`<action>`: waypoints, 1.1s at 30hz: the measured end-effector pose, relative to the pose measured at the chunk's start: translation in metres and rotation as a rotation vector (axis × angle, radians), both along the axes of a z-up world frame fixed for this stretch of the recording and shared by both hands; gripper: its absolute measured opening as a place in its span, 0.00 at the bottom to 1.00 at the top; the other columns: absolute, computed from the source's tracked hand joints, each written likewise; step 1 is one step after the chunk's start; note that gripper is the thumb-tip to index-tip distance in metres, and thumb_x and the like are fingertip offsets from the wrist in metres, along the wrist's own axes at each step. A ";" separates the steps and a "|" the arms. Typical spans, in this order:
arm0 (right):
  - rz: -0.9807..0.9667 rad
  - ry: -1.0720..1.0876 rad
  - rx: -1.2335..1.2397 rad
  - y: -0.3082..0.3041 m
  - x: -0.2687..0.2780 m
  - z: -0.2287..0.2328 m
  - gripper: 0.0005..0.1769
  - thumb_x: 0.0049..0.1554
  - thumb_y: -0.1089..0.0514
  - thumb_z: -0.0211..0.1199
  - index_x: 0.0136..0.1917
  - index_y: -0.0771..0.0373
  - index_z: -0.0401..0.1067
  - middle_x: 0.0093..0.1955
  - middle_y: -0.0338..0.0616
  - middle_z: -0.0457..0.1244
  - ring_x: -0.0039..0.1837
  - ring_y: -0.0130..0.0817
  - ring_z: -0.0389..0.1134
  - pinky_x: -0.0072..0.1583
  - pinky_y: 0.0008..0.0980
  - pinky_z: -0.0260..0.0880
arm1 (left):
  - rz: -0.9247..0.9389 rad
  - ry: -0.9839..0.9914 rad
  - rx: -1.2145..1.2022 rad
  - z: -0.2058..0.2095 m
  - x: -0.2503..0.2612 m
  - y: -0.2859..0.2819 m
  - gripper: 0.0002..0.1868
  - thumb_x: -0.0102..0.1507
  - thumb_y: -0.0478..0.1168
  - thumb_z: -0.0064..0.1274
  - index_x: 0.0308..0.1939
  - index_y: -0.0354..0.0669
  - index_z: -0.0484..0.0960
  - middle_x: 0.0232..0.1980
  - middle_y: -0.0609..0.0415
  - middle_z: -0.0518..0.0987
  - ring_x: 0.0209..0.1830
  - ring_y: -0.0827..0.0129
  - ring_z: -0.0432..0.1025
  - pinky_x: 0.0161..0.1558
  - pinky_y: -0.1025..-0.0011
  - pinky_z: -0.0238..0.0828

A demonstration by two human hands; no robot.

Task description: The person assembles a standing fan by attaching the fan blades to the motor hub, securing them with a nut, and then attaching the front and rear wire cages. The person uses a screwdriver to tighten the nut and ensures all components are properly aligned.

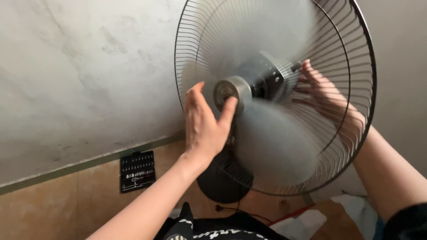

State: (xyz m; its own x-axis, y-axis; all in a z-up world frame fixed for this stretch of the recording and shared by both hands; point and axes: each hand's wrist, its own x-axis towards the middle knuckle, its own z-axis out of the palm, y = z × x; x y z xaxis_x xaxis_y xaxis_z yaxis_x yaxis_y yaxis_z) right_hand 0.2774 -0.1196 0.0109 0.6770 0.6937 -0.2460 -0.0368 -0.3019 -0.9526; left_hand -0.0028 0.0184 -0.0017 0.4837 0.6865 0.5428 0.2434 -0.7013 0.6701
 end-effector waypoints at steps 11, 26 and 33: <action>-0.742 -0.158 0.227 -0.095 -0.047 0.026 0.14 0.65 0.50 0.64 0.44 0.61 0.72 0.29 0.31 0.55 0.26 0.18 0.50 0.29 0.26 0.45 | -0.424 0.192 -0.119 -0.011 -0.020 0.035 0.57 0.62 0.55 0.61 0.79 0.35 0.39 0.75 0.29 0.58 0.75 0.39 0.57 0.69 0.56 0.61; -1.256 -0.376 0.225 -0.106 -0.264 -0.029 0.05 0.65 0.60 0.61 0.53 0.59 0.68 0.46 0.35 0.67 0.44 0.22 0.69 0.45 0.28 0.73 | -0.706 0.335 -0.625 0.000 -0.134 0.153 0.13 0.65 0.43 0.56 0.33 0.34 0.84 0.19 0.50 0.79 0.13 0.68 0.72 0.20 0.67 0.70; -1.263 -0.330 0.290 -0.131 -0.387 -0.088 0.12 0.70 0.53 0.58 0.52 0.64 0.73 0.35 0.44 0.63 0.32 0.31 0.61 0.35 0.30 0.61 | -0.918 0.011 -0.380 -0.016 -0.177 0.173 0.09 0.62 0.40 0.58 0.35 0.35 0.86 0.21 0.56 0.81 0.18 0.74 0.74 0.23 0.78 0.69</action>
